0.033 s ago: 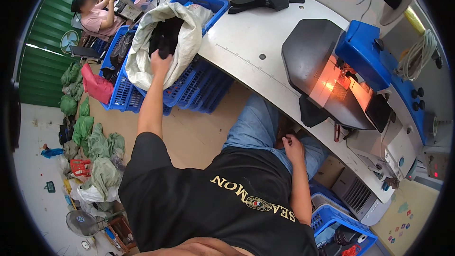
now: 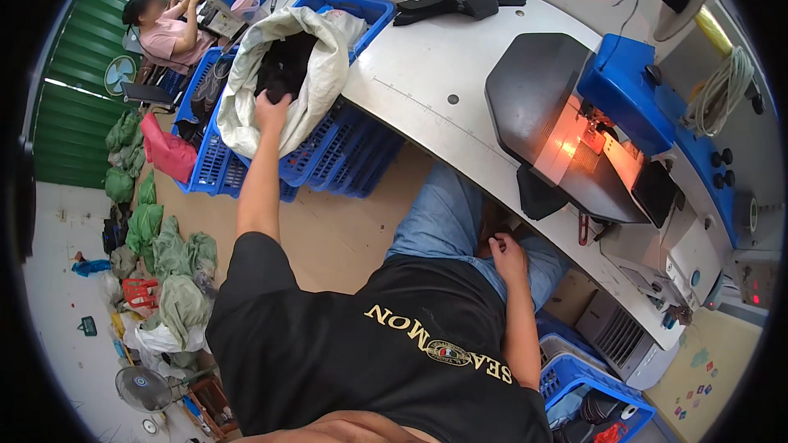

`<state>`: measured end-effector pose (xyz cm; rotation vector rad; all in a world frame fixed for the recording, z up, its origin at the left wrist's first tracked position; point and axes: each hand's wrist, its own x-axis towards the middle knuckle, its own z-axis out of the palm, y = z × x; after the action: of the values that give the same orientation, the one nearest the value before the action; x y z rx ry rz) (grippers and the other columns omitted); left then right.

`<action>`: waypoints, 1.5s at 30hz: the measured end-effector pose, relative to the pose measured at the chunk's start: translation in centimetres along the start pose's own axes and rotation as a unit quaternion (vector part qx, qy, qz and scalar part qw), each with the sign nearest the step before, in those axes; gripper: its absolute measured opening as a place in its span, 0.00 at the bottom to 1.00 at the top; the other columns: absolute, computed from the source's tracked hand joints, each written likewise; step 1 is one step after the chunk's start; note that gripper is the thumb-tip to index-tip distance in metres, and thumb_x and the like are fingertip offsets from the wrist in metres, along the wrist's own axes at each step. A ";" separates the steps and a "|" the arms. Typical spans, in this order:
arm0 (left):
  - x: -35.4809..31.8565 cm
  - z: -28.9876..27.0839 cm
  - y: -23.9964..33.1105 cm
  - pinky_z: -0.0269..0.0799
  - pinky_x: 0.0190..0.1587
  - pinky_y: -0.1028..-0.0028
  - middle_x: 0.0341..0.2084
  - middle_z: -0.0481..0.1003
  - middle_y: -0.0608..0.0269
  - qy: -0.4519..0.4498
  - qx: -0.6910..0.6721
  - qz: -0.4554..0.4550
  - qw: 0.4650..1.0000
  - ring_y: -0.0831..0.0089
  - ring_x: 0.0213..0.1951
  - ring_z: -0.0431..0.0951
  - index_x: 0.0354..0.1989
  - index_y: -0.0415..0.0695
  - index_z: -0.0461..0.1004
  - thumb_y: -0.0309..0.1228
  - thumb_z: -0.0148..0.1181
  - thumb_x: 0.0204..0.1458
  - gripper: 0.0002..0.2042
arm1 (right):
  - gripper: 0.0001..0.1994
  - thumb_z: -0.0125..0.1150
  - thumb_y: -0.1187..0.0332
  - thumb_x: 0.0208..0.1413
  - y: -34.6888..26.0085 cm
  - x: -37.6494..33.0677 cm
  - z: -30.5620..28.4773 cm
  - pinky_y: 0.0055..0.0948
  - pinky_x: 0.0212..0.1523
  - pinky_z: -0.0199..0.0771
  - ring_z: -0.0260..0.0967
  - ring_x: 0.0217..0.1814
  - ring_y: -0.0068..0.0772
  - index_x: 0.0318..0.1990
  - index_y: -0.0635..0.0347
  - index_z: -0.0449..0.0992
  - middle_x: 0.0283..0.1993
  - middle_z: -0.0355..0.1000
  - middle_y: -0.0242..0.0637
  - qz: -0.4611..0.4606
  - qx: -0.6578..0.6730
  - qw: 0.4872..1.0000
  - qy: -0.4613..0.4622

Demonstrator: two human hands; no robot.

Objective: The person repeatedly picks up black fabric pieces from a white sack inside a blue crate, briefly inspects them, and places them on the table next to a sewing machine. The person continues this cycle, stacking the pieces on the table throughout the clip.

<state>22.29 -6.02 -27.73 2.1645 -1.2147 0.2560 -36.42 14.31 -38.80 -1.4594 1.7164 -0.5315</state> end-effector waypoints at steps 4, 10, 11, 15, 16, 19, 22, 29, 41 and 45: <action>3.0 -3.8 -1.9 0.70 0.47 0.65 0.38 0.78 0.50 0.077 -0.213 -0.033 0.974 0.58 0.41 0.78 0.44 0.37 0.74 0.40 0.72 0.38 0.26 | 0.18 0.61 0.57 0.54 0.8 0.4 0.5 0.35 0.37 0.74 0.76 0.33 0.39 0.45 0.62 0.77 0.31 0.77 0.43 -0.010 0.000 1.000 0.000; 4.0 -10.2 1.6 0.71 0.40 0.70 0.32 0.77 0.58 0.086 -0.252 0.057 0.962 0.69 0.34 0.77 0.41 0.36 0.73 0.35 0.72 0.40 0.22 | 0.18 0.61 0.57 0.54 1.0 0.5 0.6 0.35 0.37 0.74 0.76 0.33 0.40 0.44 0.62 0.77 0.32 0.78 0.44 -0.011 0.007 1.000 -0.006; 4.1 -10.9 1.8 0.72 0.40 0.71 0.33 0.77 0.58 0.096 -0.263 0.083 0.956 0.69 0.34 0.77 0.42 0.36 0.72 0.34 0.72 0.40 0.22 | 0.18 0.61 0.57 0.54 0.6 0.4 0.5 0.35 0.37 0.74 0.76 0.33 0.40 0.44 0.62 0.77 0.32 0.78 0.44 -0.011 0.008 1.000 -0.010; 3.9 -13.7 7.5 0.72 0.39 0.75 0.33 0.77 0.62 0.230 -0.230 0.224 0.919 0.74 0.33 0.76 0.43 0.36 0.71 0.30 0.72 0.42 0.21 | 0.18 0.60 0.57 0.54 0.6 0.3 0.2 0.35 0.37 0.74 0.77 0.34 0.41 0.44 0.62 0.77 0.32 0.78 0.44 -0.012 0.004 1.000 -0.005; 4.0 -14.9 8.4 0.73 0.41 0.73 0.35 0.77 0.60 0.230 -0.242 0.224 0.916 0.73 0.35 0.77 0.46 0.35 0.69 0.30 0.72 0.42 0.24 | 0.17 0.60 0.58 0.55 0.8 0.3 0.3 0.34 0.37 0.74 0.76 0.34 0.39 0.44 0.63 0.77 0.33 0.78 0.45 -0.010 0.002 1.000 -0.010; 4.2 -17.9 12.2 0.74 0.40 0.74 0.32 0.77 0.63 0.267 -0.352 0.211 0.872 0.75 0.32 0.77 0.44 0.36 0.71 0.26 0.70 0.43 0.20 | 0.17 0.61 0.59 0.55 1.0 0.4 0.4 0.32 0.38 0.74 0.76 0.35 0.38 0.45 0.64 0.77 0.33 0.77 0.45 -0.006 -0.005 1.000 -0.014; 4.8 -21.6 13.6 0.75 0.37 0.74 0.33 0.76 0.62 0.236 -0.472 0.187 0.829 0.74 0.31 0.77 0.38 0.37 0.72 0.21 0.64 0.45 0.12 | 0.17 0.60 0.58 0.55 0.2 0.3 0.7 0.34 0.37 0.74 0.76 0.35 0.40 0.45 0.61 0.77 0.33 0.78 0.44 -0.021 0.015 0.999 -0.022; -1.3 -18.6 20.2 0.78 0.42 0.63 0.37 0.76 0.54 -0.091 -0.742 0.025 0.664 0.61 0.36 0.80 0.45 0.38 0.70 0.31 0.56 0.47 0.17 | 0.16 0.65 0.63 0.53 -12.1 -0.5 -3.0 0.29 0.38 0.72 0.72 0.34 0.33 0.46 0.62 0.75 0.36 0.74 0.40 -0.218 0.125 0.967 -0.051; -11.8 -3.1 25.0 0.74 0.47 0.61 0.40 0.76 0.50 -0.346 -0.828 -0.184 0.401 0.57 0.42 0.77 0.47 0.37 0.72 0.43 0.53 0.44 0.25 | 0.59 0.77 0.52 0.36 -19.2 3.8 -3.3 0.41 0.71 0.46 0.41 0.75 0.52 0.69 0.67 0.41 0.72 0.42 0.57 -0.323 0.163 0.932 0.039; -11.7 -0.5 23.4 0.71 0.51 0.59 0.43 0.76 0.50 -0.368 -0.791 -0.238 0.427 0.56 0.44 0.76 0.48 0.36 0.71 0.43 0.49 0.47 0.25 | 0.54 0.76 0.52 0.37 -19.5 5.5 -3.7 0.40 0.70 0.51 0.48 0.72 0.51 0.67 0.67 0.48 0.68 0.51 0.57 -0.287 0.103 0.952 0.021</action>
<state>-3.36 -6.24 -22.52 0.5593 -0.4449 -1.6015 -27.43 3.64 -23.65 -1.7948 1.2015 -1.0218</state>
